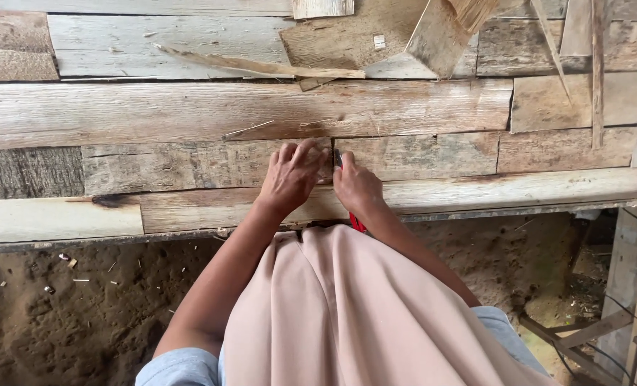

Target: The person uses a red utility knife to cut and trim wooden planks on a workbench. They repeatedly position the planks, score the wood, and separate pieces, handling several planks one at a time.

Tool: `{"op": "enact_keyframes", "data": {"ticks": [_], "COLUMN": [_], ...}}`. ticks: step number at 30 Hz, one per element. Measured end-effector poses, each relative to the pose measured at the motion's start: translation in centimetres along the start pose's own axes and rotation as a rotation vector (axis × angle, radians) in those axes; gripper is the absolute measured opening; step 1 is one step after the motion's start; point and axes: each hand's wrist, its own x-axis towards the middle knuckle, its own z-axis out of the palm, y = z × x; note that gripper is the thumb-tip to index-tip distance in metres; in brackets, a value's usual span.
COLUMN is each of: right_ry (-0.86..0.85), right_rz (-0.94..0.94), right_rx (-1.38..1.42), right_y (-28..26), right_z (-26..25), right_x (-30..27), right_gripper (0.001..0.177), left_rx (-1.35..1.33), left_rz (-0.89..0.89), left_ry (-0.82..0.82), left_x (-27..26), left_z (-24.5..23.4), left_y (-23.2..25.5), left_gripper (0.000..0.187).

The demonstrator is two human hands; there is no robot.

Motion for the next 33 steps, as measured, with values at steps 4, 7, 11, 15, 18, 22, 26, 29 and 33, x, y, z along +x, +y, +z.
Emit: {"op": "enact_keyframes", "data": {"ticks": [4,7,11,15,18,22,26,29,33], "right_ry": [-0.021,-0.037,-0.043,-0.073,-0.068,-0.025,-0.045,-0.017,0.045], "right_rz": [0.015,0.016,0.015,0.030,0.051,0.035,0.054,0.058,0.047], "right_rx": [-0.007,0.036,0.045,0.045,0.022,-0.030,-0.028,-0.017,-0.055], "right_y": [-0.7,-1.3,-1.6,-2.5,-2.1,-1.6,-2.4,-1.2,0.1], "right_z": [0.0,-0.4,-0.3,-0.6,0.5,2.1,1.7,3.5,5.7], "right_x": [-0.2,-0.5,-0.3,-1.1,-0.3,-0.5,-1.9,-1.5,-1.5], "right_gripper": [0.033,0.034,0.034,0.033,0.035,0.035,0.041,0.043,0.047], "left_rx": [-0.015,-0.005,-0.013,-0.041,-0.075,-0.101,-0.099,-0.089,-0.061], "left_rz": [0.008,-0.003,-0.025,-0.079,-0.099,-0.125,-0.155,-0.184,-0.208], "left_ry": [-0.025,-0.052,-0.080,-0.099,-0.110,-0.139,-0.172,-0.178,-0.163], "left_x": [0.3,0.5,0.7,0.9,1.1,1.5,2.0,2.0,1.7], "left_z": [-0.3,-0.2,-0.7,-0.9,-0.9,-1.9,-2.8,-2.9,-2.2], "left_y": [-0.1,-0.1,0.2,0.5,0.5,0.7,1.0,1.5,1.6], "left_gripper": [0.048,0.052,0.060,0.061,0.059,0.053,0.048,0.046,0.048]}}
